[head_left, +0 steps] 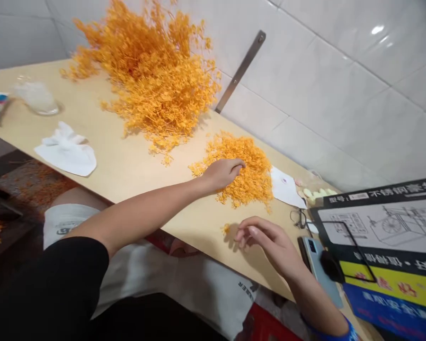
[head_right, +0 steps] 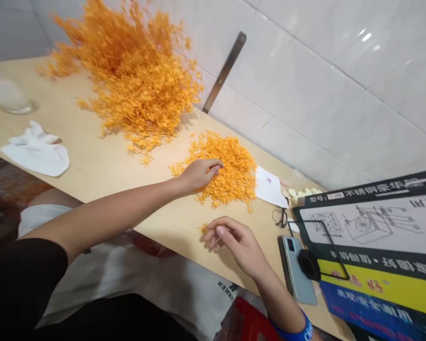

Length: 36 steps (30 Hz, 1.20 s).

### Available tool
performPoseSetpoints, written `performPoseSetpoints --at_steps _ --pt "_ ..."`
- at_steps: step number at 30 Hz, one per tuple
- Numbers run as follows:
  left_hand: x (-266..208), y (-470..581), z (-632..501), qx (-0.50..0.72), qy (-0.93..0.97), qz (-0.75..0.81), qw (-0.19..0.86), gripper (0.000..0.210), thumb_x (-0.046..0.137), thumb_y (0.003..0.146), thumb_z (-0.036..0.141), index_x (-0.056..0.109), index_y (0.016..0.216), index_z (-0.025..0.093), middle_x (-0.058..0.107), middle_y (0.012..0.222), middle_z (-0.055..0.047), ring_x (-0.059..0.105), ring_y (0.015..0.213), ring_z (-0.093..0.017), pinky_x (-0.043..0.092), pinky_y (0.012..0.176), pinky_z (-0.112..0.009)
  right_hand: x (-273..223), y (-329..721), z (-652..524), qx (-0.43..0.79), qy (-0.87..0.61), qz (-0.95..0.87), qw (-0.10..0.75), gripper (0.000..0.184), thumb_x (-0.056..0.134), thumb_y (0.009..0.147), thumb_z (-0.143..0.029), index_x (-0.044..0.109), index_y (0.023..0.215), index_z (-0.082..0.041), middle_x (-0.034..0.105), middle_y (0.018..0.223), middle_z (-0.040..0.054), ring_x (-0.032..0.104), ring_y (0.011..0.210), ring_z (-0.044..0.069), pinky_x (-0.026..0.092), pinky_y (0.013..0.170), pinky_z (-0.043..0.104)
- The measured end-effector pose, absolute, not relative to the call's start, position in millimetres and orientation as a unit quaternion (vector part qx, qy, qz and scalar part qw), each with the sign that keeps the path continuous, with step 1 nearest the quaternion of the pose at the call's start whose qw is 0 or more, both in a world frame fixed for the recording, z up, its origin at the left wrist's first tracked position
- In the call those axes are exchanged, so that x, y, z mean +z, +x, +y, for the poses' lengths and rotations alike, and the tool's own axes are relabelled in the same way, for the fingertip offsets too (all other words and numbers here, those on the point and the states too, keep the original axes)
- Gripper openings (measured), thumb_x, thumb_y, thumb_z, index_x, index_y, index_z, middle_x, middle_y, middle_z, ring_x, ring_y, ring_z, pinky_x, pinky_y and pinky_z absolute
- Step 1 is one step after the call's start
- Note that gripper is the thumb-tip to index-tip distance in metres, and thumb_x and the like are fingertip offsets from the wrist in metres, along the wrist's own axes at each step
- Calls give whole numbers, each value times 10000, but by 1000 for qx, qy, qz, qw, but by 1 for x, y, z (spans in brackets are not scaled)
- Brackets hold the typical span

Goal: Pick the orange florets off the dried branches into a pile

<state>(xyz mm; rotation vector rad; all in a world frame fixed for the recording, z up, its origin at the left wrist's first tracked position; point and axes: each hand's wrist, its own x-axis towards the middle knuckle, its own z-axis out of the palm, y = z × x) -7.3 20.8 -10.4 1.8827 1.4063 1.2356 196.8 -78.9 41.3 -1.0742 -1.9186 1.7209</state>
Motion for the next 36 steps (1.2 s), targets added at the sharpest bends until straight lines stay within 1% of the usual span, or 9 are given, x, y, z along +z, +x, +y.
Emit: performPoseSetpoints --at_steps 3,6,10,13,16,19,22,29,36 --pt "-11 -6 23 458 687 515 229 321 393 946 250 677 1090 209 731 936 -17 659 880 -184 485 802 -300 12 215 -90 733 -391 -543 122 328 611 897 -460 679 1044 -174 749 964 134 717 739 172 562 590 252" --pt "-11 -6 22 461 683 525 215 296 420 923 212 689 1044 211 735 910 -7 665 884 -185 488 806 -298 0 208 -89 729 -383 -550 140 427 640 864 -502 651 1174 -208 647 1283 176 714 975 229 594 723 324" --pt "-11 -7 21 482 665 539 186 275 435 924 196 684 1041 200 736 929 -15 673 904 -189 499 839 -311 12 199 -60 560 -396 -672 280 415 620 869 -509 652 1189 -247 602 1357 135 637 1161 258 575 883 411" --pt "-11 -9 23 493 662 547 139 260 437 933 196 676 1035 188 728 994 -34 658 961 -195 495 890 -324 14 203 -40 424 -392 -764 289 370 525 926 -490 675 1145 -233 657 1257 131 638 1147 268 558 916 475" --pt "-12 -10 27 504 661 551 78 257 430 938 176 670 1029 169 710 1045 -60 630 1014 -203 477 945 -341 3 202 -25 184 -380 -874 241 490 624 855 -513 630 1270 -253 468 1486 141 391 1406 345 354 1115 595" --pt "-13 -11 29 506 671 541 45 258 425 939 162 661 1045 164 701 1044 -67 621 1012 -204 474 949 -352 -9 193 -7 16 -364 -919 150 762 695 768 -586 506 1424 -247 222 1617 159 122 1496 427 181 1152 670" --pt "-14 -12 28 502 684 527 38 250 429 933 151 660 1028 165 704 1025 -63 623 992 -201 476 937 -352 -14 180 14 -38 -361 -927 91 786 602 824 -628 418 1485 -244 192 1623 167 109 1491 441 170 1131 688" --pt "-13 -14 26 514 674 529 43 255 425 916 125 660 1006 159 703 992 -56 615 961 -190 483 910 -338 -14 159 46 -44 -333 -936 105 382 443 972 -411 646 1226 -211 570 1290 163 539 1122 301 433 931 460" --pt "-13 -13 27 513 670 536 25 246 433 908 127 662 991 162 695 1002 -69 596 988 -212 481 920 -356 0 146 77 26 -303 -945 120 309 341 925 -153 649 913 -148 604 868 91 518 754 194 438 688 313"
